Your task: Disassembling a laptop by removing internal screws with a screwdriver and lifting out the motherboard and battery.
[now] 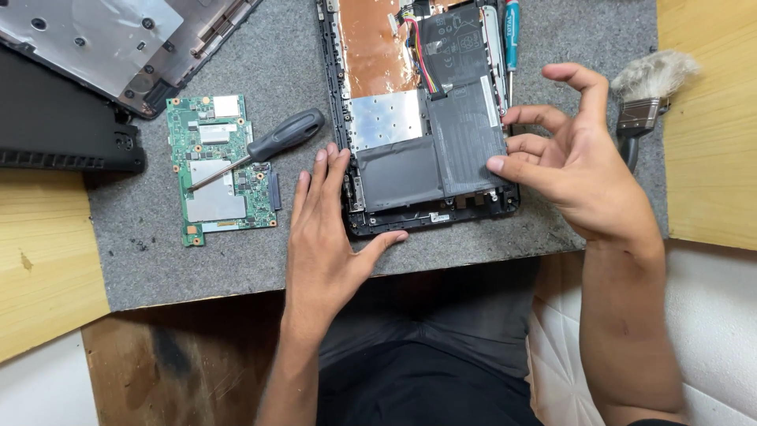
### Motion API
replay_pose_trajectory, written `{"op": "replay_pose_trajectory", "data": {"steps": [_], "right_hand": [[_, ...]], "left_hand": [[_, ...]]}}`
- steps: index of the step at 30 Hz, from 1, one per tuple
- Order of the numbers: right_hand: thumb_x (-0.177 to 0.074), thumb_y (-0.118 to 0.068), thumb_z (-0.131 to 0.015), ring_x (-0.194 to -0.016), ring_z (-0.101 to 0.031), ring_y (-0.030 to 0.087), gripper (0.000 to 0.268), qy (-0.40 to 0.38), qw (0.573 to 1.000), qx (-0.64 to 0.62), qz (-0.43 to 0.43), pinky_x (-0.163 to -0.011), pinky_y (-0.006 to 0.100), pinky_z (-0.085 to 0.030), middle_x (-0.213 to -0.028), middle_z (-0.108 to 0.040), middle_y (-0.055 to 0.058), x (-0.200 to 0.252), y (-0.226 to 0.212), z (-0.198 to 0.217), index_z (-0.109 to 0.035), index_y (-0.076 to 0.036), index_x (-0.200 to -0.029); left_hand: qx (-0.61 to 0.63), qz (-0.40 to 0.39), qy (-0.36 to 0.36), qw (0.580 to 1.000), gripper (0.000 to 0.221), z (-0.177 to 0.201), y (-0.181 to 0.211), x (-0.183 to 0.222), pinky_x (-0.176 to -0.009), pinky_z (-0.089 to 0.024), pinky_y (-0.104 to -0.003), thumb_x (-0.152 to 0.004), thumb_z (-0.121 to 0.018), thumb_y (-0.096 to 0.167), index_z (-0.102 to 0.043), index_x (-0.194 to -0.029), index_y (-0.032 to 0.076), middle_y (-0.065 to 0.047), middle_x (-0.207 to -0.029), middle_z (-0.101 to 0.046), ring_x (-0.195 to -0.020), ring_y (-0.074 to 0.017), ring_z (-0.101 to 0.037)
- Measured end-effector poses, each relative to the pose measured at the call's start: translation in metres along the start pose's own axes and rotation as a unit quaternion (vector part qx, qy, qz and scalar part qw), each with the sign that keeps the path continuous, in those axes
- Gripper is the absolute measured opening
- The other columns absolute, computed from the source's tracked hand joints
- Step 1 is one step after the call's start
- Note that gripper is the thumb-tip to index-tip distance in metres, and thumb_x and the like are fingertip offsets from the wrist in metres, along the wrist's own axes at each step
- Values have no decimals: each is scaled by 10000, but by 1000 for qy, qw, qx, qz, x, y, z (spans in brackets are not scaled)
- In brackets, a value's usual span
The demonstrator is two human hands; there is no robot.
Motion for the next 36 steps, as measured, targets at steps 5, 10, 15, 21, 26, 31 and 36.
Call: {"op": "replay_pose_trajectory", "data": {"steps": [5,10,15,21,26,31,36], "right_hand": [[-805,147,-764,-922,-626,165,836,52,996,24,68,-878,226,-566,-1312,-501,182,11,-7,-9,-295,-223,-1389],[-955,20,-606,-903,-659,193,484,115,982,-148,29,-904,271,-592,-1234,-606,221,14,17,1,-423,-120,-1381],[-1002,-102,-523,-938,-684,200,340,97,968,-230,-23,-879,247,-585,-1200,-662,253,13,20,4,-484,-95,-1340],[-1008,-47,-524,-927,-613,164,475,44,994,-81,-50,-883,267,-558,-1202,-593,184,17,21,5,-361,-93,-1452],[-979,-47,-622,-700,-569,127,549,-24,998,-56,-15,-759,290,-634,-789,-497,67,19,29,-13,-313,-144,-1422],[-946,38,-633,-949,-697,199,658,-3,997,-78,10,-908,290,-578,-1136,-704,225,23,27,-20,-280,-137,-1473],[-960,77,-625,-967,-720,221,605,25,995,-75,65,-906,286,-604,-1162,-701,271,26,25,-25,-314,-114,-1443]], "left_hand": [[2,8,0,1000,1035,1,2,-1,-1311,-202,-518,-839,-838,501,-293,-1570,12,-198,-1650,-365,-1574,-351,-288],[-6,8,-2,1000,1018,0,2,0,-1312,-196,-503,-846,-815,526,-304,-1567,21,-197,-1651,-365,-1573,-339,-291],[-8,16,-6,1000,1032,-1,2,-1,-1309,-181,-495,-819,-829,528,-314,-1564,31,-195,-1646,-373,-1570,-325,-288],[-12,25,-4,1000,1033,-1,3,-1,-1307,-191,-495,-819,-840,510,-306,-1569,42,-170,-1641,-395,-1567,-312,-298],[-20,5,15,1000,1041,-2,1,1,-1307,-225,-506,-822,-854,504,-310,-1567,21,-163,-1631,-419,-1563,-327,-330],[-16,10,12,1000,1044,0,3,1,-1308,-217,-497,-815,-862,499,-314,-1562,18,-170,-1625,-424,-1560,-324,-327],[-9,13,9,1000,1078,0,2,0,-1304,-224,-496,-801,-877,495,-299,-1567,4,-172,-1630,-418,-1561,-320,-328]]}}
Point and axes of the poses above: each hand's wrist, its own x-axis away from the middle knuckle, its own z-axis out of the back of the hand, y = z × x, the point moved 2 cm from there along -x, towards the middle knuckle
